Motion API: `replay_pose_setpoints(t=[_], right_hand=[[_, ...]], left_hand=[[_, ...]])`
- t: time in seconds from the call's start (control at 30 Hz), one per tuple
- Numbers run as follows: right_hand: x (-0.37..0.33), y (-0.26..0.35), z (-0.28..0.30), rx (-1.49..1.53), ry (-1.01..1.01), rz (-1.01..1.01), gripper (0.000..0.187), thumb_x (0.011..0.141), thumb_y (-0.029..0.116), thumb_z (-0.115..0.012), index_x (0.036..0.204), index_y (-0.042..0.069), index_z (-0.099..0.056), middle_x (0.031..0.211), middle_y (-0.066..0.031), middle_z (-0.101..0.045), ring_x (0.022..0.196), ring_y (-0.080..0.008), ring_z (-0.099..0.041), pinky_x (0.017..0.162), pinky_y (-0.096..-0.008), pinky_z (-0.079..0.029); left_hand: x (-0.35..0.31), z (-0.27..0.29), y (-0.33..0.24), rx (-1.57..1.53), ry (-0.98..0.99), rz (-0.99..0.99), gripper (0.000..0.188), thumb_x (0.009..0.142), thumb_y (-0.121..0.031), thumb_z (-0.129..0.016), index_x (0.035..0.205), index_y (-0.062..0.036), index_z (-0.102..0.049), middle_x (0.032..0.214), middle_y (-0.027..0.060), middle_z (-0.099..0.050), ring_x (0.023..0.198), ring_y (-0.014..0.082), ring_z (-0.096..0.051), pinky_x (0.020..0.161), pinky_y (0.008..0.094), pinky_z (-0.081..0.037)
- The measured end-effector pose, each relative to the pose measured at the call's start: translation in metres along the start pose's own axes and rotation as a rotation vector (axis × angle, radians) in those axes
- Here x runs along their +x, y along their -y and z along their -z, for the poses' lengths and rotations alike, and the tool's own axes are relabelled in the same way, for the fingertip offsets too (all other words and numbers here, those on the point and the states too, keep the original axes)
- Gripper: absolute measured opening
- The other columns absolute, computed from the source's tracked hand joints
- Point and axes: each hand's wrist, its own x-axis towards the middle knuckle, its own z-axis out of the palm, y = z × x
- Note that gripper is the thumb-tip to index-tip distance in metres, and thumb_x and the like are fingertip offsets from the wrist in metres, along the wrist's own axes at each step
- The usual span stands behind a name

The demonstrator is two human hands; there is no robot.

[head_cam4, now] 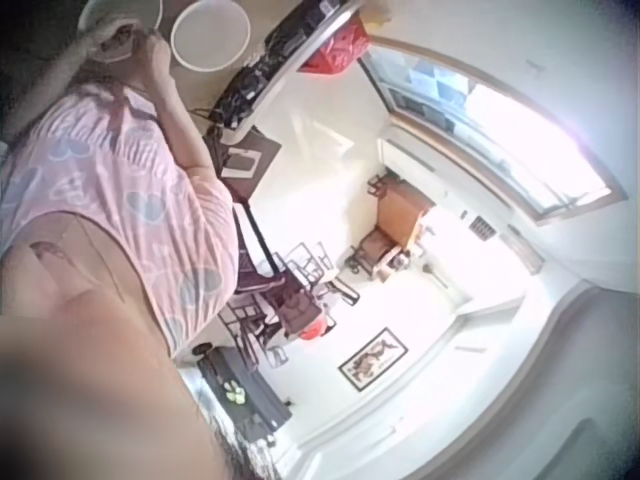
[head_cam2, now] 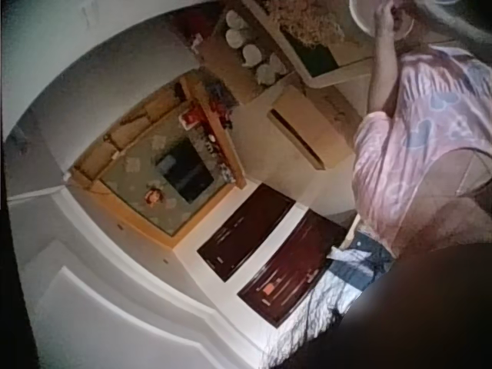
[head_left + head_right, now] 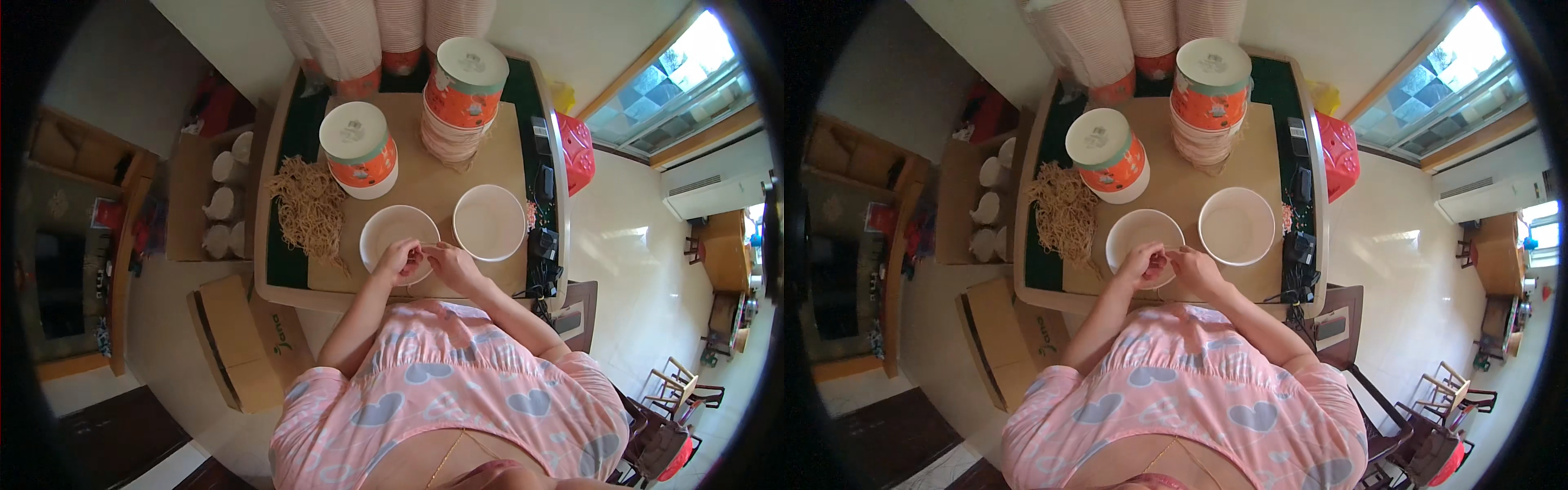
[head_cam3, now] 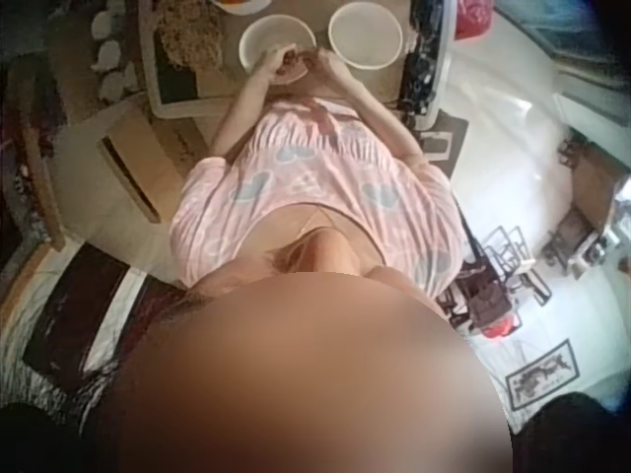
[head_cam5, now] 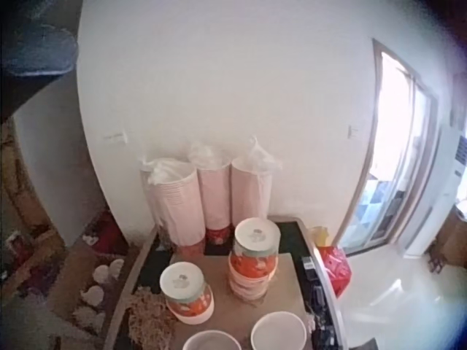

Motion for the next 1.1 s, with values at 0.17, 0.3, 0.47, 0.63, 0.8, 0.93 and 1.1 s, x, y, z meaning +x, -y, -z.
replay_pose_setpoints(t=[0.17, 0.3, 0.47, 0.63, 0.8, 0.93, 1.1], right_hand=[[-0.002, 0.006, -0.009, 0.042, -0.169, -0.017, 0.029, 0.081, 0.01, -0.055, 0.109, 0.007, -0.059, 0.091, -0.0171, -0.061, 0.08, -0.0355, -0.06, 0.069, -0.0424, -0.049], [0.002, 0.006, -0.004, 0.041, -0.131, -0.024, 0.016, 0.08, 0.01, -0.055, 0.095, 0.006, -0.06, 0.086, -0.0143, -0.06, 0.077, -0.0338, -0.06, 0.067, -0.0416, -0.049], [0.001, -0.004, -0.004, 0.071, -0.17, -0.044, 0.008, 0.079, 0.012, -0.058, 0.083, 0.005, -0.059, 0.08, -0.0127, -0.058, 0.074, -0.0323, -0.059, 0.066, -0.0406, -0.048], [-0.002, -0.004, -0.007, 0.238, -0.254, 0.014, 0.006, 0.078, 0.005, -0.062, 0.083, 0.004, -0.059, 0.078, -0.0119, -0.058, 0.068, -0.029, -0.059, 0.058, -0.0348, -0.048], [-0.008, 0.001, -0.007, 0.222, -0.29, 0.014, 0.007, 0.079, 0.005, -0.062, 0.085, 0.003, -0.059, 0.079, -0.0119, -0.059, 0.068, -0.0283, -0.06, 0.06, -0.0337, -0.048], [-0.014, -0.009, -0.012, 0.306, -0.362, -0.04, 0.01, 0.079, 0.004, -0.063, 0.088, 0.002, -0.059, 0.083, -0.0107, -0.061, 0.071, -0.0233, -0.062, 0.061, -0.0309, -0.049], [-0.021, -0.013, -0.012, 0.367, -0.35, -0.056, 0.006, 0.077, 0.002, -0.062, 0.082, 0.002, -0.059, 0.081, -0.0129, -0.06, 0.072, -0.0269, -0.061, 0.063, -0.0328, -0.05]], left_hand=[[0.001, 0.005, 0.007, 0.142, -0.024, 0.013, 0.023, 0.089, -0.023, -0.043, 0.074, -0.0085, -0.053, 0.061, 0.0007, -0.05, 0.043, 0.0075, -0.042, 0.034, 0.0209, -0.029], [-0.007, -0.005, 0.006, 0.113, 0.066, -0.084, 0.025, 0.092, -0.024, -0.041, 0.079, -0.0078, -0.055, 0.062, 0.0003, -0.051, 0.042, 0.0057, -0.04, 0.035, 0.0194, -0.027], [-0.009, -0.008, 0.002, 0.155, 0.063, -0.125, 0.023, 0.09, -0.022, -0.044, 0.076, -0.0067, -0.055, 0.059, 0.0003, -0.048, 0.041, 0.0064, -0.037, 0.035, 0.0196, -0.025], [-0.009, -0.003, -0.003, -0.003, 0.143, 0.1, 0.019, 0.089, -0.022, -0.047, 0.081, -0.0079, -0.057, 0.052, -0.001, -0.041, 0.036, 0.0064, -0.029, 0.033, 0.0214, -0.02], [-0.003, 0.003, -0.005, -0.159, 0.27, 0.279, 0.017, 0.09, -0.025, -0.048, 0.083, -0.0118, -0.056, 0.045, -0.0059, -0.031, 0.035, 0.007, -0.024, 0.033, 0.023, -0.018], [-0.003, 0.002, -0.009, -0.231, 0.376, 0.322, 0.016, 0.093, -0.021, -0.044, 0.09, -0.0113, -0.056, 0.041, -0.0085, -0.028, 0.033, 0.0048, -0.024, 0.032, 0.0208, -0.017], [-0.009, -0.008, -0.016, -0.232, 0.411, 0.341, 0.017, 0.094, -0.021, -0.045, 0.099, -0.011, -0.058, 0.04, -0.0086, -0.029, 0.032, 0.0035, -0.023, 0.032, 0.0192, -0.017]])
